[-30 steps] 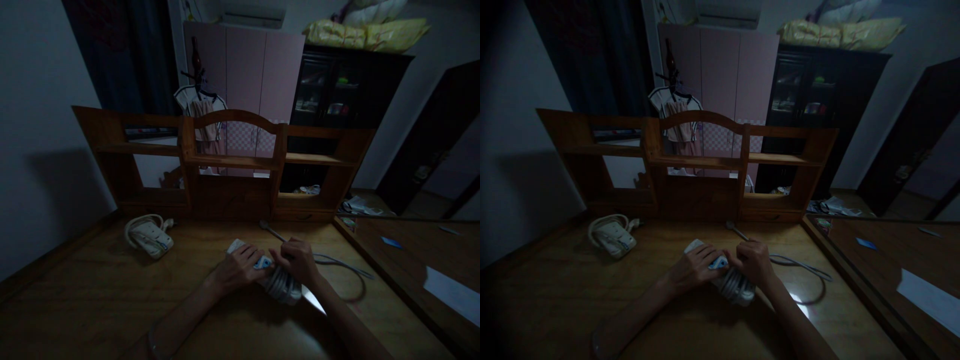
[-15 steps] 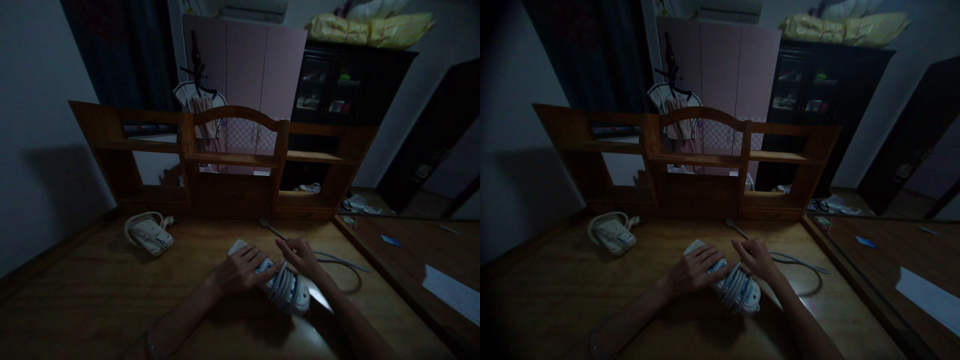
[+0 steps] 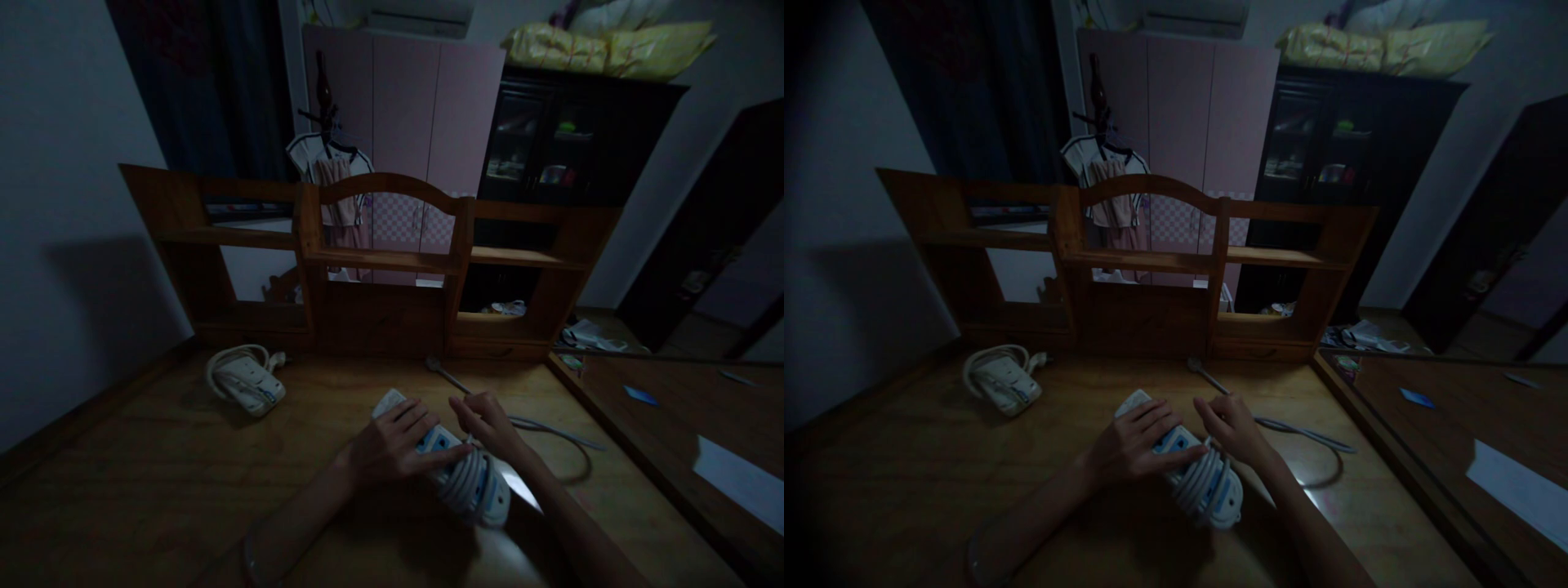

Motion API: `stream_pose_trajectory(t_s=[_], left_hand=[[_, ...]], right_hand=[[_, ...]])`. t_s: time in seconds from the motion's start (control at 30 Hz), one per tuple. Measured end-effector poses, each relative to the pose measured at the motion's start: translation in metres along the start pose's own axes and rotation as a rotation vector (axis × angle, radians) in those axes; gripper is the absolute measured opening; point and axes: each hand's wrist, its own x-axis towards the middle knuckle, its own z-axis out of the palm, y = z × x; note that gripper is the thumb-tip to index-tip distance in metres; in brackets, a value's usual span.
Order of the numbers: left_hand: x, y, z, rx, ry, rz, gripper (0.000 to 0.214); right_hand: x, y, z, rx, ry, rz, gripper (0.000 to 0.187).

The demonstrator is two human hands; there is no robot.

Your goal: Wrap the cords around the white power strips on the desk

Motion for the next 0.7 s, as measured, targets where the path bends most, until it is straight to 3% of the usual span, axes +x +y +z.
stream_pose_trajectory(t_s=[0.27, 0.4, 0.53, 0.7], left_hand=[[-0.005, 0.001, -0.007, -0.046, 0.017, -0.039, 0.056], [-0.009, 0.0, -0.008, -0.105, -0.027, -0.158, 0.052], [-0.006, -0.002, 0.0, -0.31, 0.032, -0.479, 0.058], [0.005, -0.007, 0.007, -0.504, 0.258, -1.1, 0.059]], right_hand=[[-0.001, -0.012, 0.001, -0.02, -0.067, 0.048, 0.058], [0.002, -0.004, 0.003, -0.17, -0.044, -0.002, 0.057], [0.005, 0.007, 0.003, -0.407, 0.131, -0.037, 0.042], [0.007, -0.004, 0.0, -0.751, 0.283, -0.095, 0.031]])
